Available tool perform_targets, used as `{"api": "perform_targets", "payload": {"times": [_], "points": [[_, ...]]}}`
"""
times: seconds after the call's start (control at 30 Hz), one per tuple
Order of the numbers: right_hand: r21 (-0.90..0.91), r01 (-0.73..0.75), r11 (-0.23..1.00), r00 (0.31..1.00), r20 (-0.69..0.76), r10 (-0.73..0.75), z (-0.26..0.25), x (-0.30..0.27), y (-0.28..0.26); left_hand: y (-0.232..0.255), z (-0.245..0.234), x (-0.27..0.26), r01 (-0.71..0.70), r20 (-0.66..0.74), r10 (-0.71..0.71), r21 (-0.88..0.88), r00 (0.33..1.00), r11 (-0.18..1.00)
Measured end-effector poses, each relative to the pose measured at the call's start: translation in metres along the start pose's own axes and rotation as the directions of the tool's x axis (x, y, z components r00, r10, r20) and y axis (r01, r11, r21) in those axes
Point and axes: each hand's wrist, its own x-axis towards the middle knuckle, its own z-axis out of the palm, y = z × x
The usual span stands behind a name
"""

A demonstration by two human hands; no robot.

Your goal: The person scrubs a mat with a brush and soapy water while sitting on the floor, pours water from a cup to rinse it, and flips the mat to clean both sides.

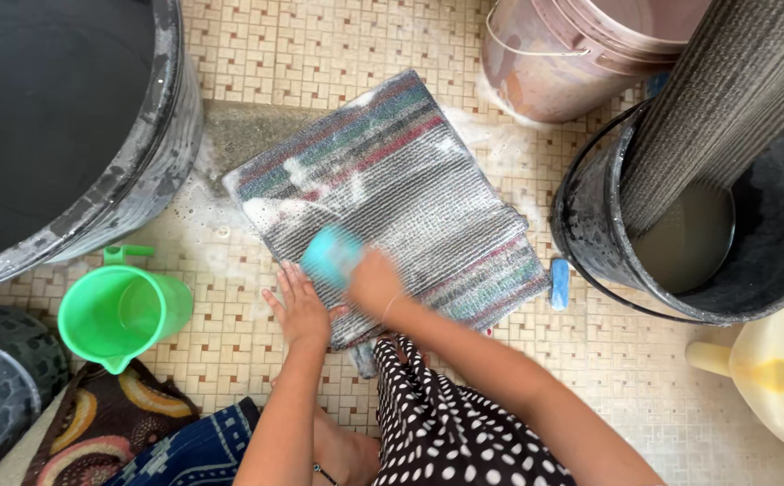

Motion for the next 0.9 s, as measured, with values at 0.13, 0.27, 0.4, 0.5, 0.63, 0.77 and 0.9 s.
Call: {"api": "perform_targets", "payload": {"times": [0.13,0.27,0.4,0.5,0.63,0.77,0.9], "points": [[0.081,0.187,0.979,0.982,-0.055,-0.183,-0.015,0.001,0.031,-0.001,-0.001,-0.003,0.000,0.038,0.005,-0.115,0.999,0.993],[-0.029,-0.494,0.869,0.869,-0.004,0.494,-0.064,0.024,0.177,-0.004,-0.007,-0.011,-0.005,0.042,0.011,-0.140,0.999,0.990],[0.027,-0.442,0.897,0.878,-0.192,0.438,-0.028,0.050,0.148,-0.001,-0.012,-0.009,-0.003,0.061,0.009,-0.093,0.998,0.996],[0.050,-0.079,0.996,0.993,-0.086,0.083,0.016,0.041,0.002,0.001,-0.013,-0.008,-0.005,0.077,0.009,-0.049,0.997,0.999],[0.068,0.183,0.981,0.973,0.131,-0.191,0.007,0.015,-0.057,-0.002,-0.010,-0.011,-0.001,0.138,0.010,-0.069,0.990,0.998],[-0.015,-0.111,0.994,0.986,-0.124,0.108,-0.004,0.055,0.120,-0.003,-0.001,-0.018,-0.015,0.063,0.021,-0.087,0.998,0.996],[-0.055,-0.630,0.775,0.771,-0.170,0.614,-0.035,0.070,0.210,-0.002,-0.005,-0.009,-0.004,0.071,0.010,-0.079,0.997,0.997]]}}
